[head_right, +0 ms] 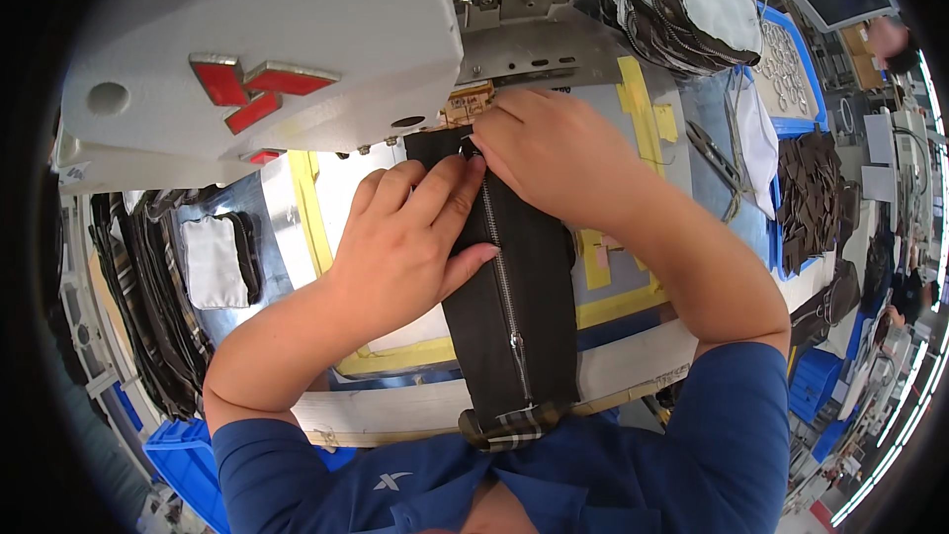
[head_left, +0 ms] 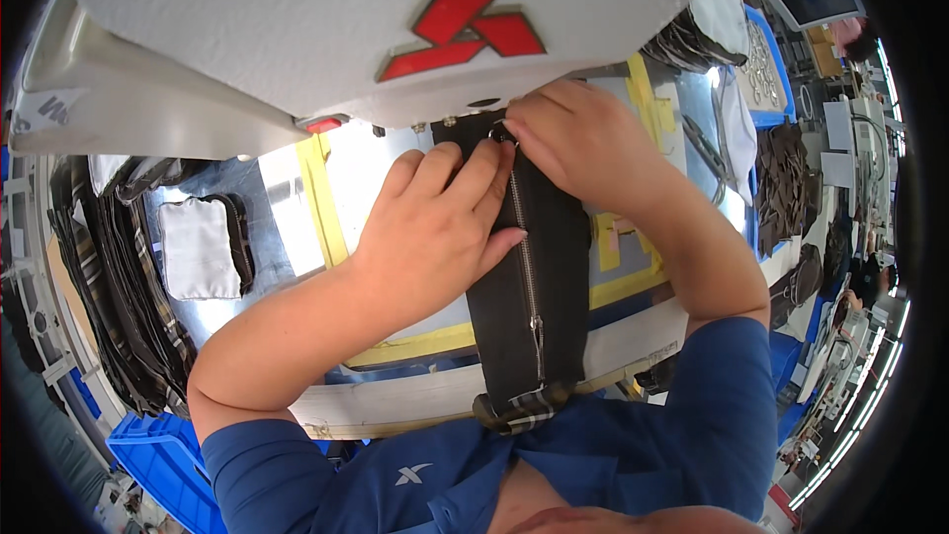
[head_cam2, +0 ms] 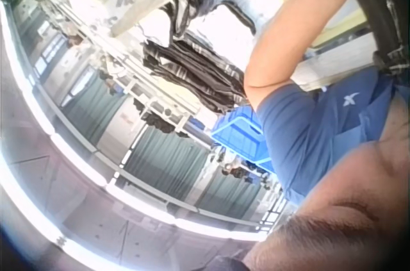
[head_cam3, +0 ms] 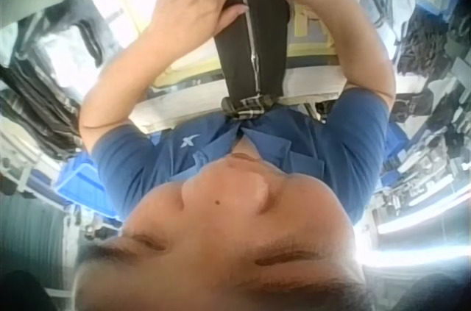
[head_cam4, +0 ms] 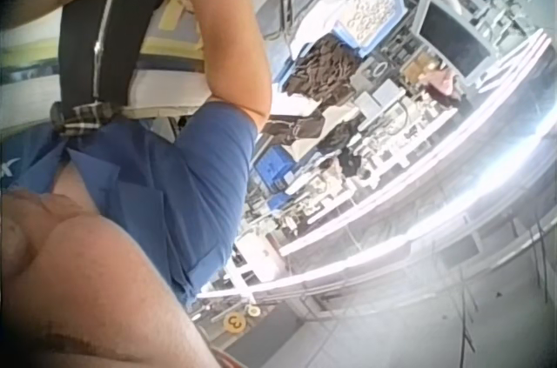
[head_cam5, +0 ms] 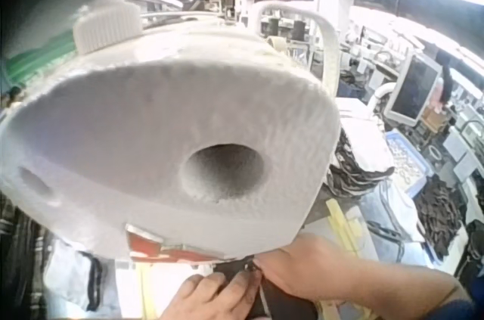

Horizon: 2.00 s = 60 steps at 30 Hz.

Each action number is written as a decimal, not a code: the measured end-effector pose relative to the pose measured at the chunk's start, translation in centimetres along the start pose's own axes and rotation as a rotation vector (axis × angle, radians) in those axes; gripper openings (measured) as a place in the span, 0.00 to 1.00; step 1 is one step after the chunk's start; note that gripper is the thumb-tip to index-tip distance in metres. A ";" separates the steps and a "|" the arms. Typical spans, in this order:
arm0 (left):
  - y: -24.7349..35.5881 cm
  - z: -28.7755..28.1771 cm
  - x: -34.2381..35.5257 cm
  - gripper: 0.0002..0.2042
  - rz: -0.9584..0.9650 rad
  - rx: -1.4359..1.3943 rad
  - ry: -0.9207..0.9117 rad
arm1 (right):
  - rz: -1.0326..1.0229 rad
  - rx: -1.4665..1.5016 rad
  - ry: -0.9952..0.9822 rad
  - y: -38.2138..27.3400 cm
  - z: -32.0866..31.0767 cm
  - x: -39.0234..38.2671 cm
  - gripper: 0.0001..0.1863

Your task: The person operates an industrial sewing machine to stitch a zipper onto a plaid fabric pouch. They align the zipper tape with the fabric edge, guide the material under the needle, and sew the seam. The person handles multiple pouches, flipping them to access different sides and ensuring the zipper is securely attached.

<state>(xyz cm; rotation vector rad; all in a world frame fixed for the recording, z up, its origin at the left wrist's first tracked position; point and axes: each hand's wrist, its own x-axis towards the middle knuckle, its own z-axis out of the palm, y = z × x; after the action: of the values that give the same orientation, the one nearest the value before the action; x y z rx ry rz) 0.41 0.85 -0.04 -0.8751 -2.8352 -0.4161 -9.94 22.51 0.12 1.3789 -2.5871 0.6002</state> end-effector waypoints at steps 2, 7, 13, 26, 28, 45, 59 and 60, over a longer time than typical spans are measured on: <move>-0.1 0.0 0.1 0.37 -0.005 0.010 0.001 | -0.031 -0.010 0.001 0.2 0.3 0.5 0.06; -0.2 -0.2 0.3 0.37 -0.038 -0.028 0.019 | 0.024 0.055 -0.038 0.2 0.1 1.3 0.04; -0.9 -0.7 0.8 0.37 -0.063 -0.100 0.009 | 0.019 -0.015 -0.018 -0.3 -0.3 0.0 0.10; -1.1 -0.8 0.8 0.36 -0.075 -0.091 -0.014 | -0.048 -0.032 -0.021 -0.8 -0.4 -1.4 0.18; -0.9 -0.9 0.7 0.36 -0.066 -0.065 -0.006 | -0.041 -0.014 -0.030 -0.8 -0.5 -1.2 0.18; -2.4 -0.8 1.2 0.35 -0.130 -0.465 0.008 | -0.002 0.049 -0.048 -0.7 -0.6 -0.7 0.17; -2.5 -1.1 0.9 0.32 -0.141 -0.428 -0.017 | -0.009 -0.038 0.002 -1.0 -0.3 -0.8 0.16; -2.4 -1.2 1.0 0.32 -0.141 -0.425 -0.013 | -0.013 -0.041 0.011 -1.0 -0.3 -0.8 0.15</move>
<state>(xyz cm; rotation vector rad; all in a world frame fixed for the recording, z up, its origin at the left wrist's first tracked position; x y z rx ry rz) -1.70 -0.87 0.76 -0.7382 -2.8763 -1.0640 -8.69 22.78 0.35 1.3753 -2.5653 0.5484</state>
